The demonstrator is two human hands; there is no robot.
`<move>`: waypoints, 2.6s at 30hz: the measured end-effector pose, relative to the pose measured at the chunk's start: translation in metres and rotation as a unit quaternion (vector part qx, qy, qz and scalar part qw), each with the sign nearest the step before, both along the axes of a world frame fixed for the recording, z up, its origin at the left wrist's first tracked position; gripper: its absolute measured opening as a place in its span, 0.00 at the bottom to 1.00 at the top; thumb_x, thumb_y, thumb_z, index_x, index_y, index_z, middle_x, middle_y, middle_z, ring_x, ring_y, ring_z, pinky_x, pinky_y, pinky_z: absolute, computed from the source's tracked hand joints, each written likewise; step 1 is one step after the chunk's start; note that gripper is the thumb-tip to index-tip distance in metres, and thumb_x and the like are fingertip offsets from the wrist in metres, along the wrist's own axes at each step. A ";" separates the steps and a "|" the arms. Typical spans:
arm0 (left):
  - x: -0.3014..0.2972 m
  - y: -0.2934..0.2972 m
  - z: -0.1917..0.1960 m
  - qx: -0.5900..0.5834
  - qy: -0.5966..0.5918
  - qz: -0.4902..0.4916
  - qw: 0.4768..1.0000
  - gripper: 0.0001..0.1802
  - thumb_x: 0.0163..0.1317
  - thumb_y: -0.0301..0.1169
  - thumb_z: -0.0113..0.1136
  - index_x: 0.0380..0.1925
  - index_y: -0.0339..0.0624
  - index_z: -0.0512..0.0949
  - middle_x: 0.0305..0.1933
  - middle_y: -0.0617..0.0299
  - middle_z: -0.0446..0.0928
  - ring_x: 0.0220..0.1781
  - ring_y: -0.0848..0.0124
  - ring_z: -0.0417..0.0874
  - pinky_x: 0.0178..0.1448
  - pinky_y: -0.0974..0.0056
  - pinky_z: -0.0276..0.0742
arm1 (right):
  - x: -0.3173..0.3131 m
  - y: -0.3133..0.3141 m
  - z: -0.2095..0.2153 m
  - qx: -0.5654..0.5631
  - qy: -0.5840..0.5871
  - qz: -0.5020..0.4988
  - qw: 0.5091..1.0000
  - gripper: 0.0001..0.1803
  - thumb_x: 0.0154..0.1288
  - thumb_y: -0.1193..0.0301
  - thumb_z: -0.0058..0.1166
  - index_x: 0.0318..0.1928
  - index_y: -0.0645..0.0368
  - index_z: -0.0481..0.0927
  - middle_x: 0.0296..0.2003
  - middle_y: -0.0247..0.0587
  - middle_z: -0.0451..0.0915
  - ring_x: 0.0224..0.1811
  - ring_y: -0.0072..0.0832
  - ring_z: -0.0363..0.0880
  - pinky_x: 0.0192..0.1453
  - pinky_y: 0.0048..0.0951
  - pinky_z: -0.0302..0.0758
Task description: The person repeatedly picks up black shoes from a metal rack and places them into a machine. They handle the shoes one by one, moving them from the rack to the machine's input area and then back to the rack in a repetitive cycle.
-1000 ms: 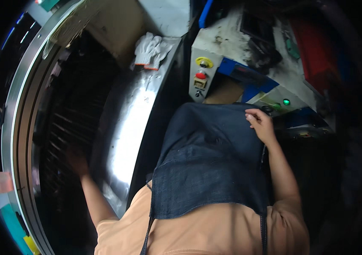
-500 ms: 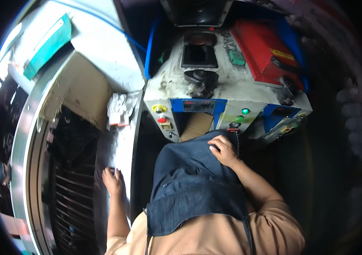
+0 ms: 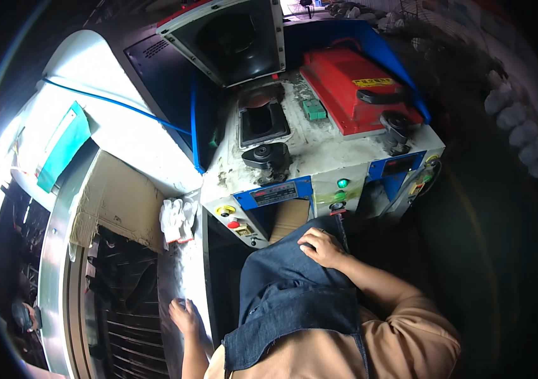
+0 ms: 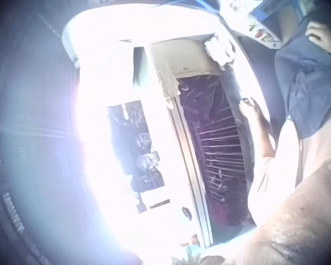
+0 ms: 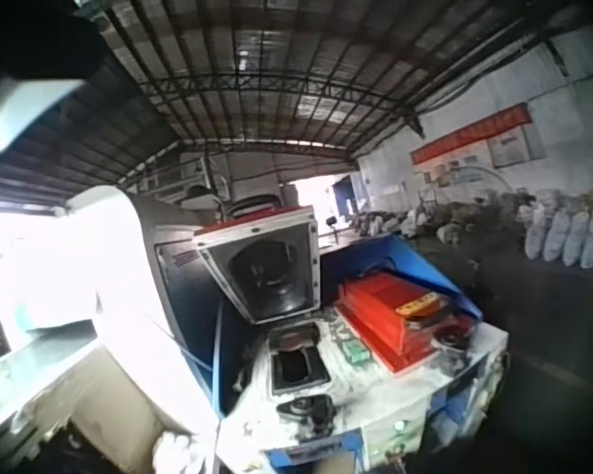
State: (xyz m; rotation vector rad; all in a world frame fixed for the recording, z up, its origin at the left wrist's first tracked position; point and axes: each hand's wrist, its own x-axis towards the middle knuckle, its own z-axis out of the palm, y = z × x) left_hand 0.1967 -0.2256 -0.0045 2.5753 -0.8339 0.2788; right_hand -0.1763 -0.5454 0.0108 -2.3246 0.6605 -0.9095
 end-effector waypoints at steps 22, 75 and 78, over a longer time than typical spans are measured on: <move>0.012 0.002 -0.012 -0.054 -0.044 -0.035 0.997 0.16 0.56 0.33 0.64 0.42 0.37 0.75 0.39 0.48 0.77 0.44 0.47 0.77 0.50 0.47 0.72 | 0.013 0.001 0.010 -0.034 0.022 -0.007 0.999 0.08 0.59 0.71 0.62 0.39 0.58 0.82 0.38 0.42 0.80 0.44 0.42 0.80 0.49 0.39 0.76; 0.006 0.002 0.001 -0.027 0.024 0.016 0.999 0.17 0.61 0.42 0.63 0.42 0.42 0.76 0.43 0.52 0.76 0.50 0.52 0.75 0.56 0.50 0.68 | 0.023 0.006 0.009 -0.033 0.101 0.020 0.994 0.10 0.63 0.72 0.57 0.45 0.59 0.81 0.43 0.44 0.78 0.47 0.42 0.77 0.45 0.38 0.74; 0.006 0.002 0.001 -0.029 0.020 0.014 0.999 0.17 0.61 0.41 0.62 0.42 0.42 0.76 0.42 0.52 0.76 0.49 0.52 0.74 0.55 0.50 0.68 | 0.024 0.009 0.012 -0.008 0.111 0.010 0.994 0.10 0.63 0.72 0.58 0.45 0.59 0.81 0.43 0.45 0.78 0.47 0.43 0.77 0.47 0.39 0.74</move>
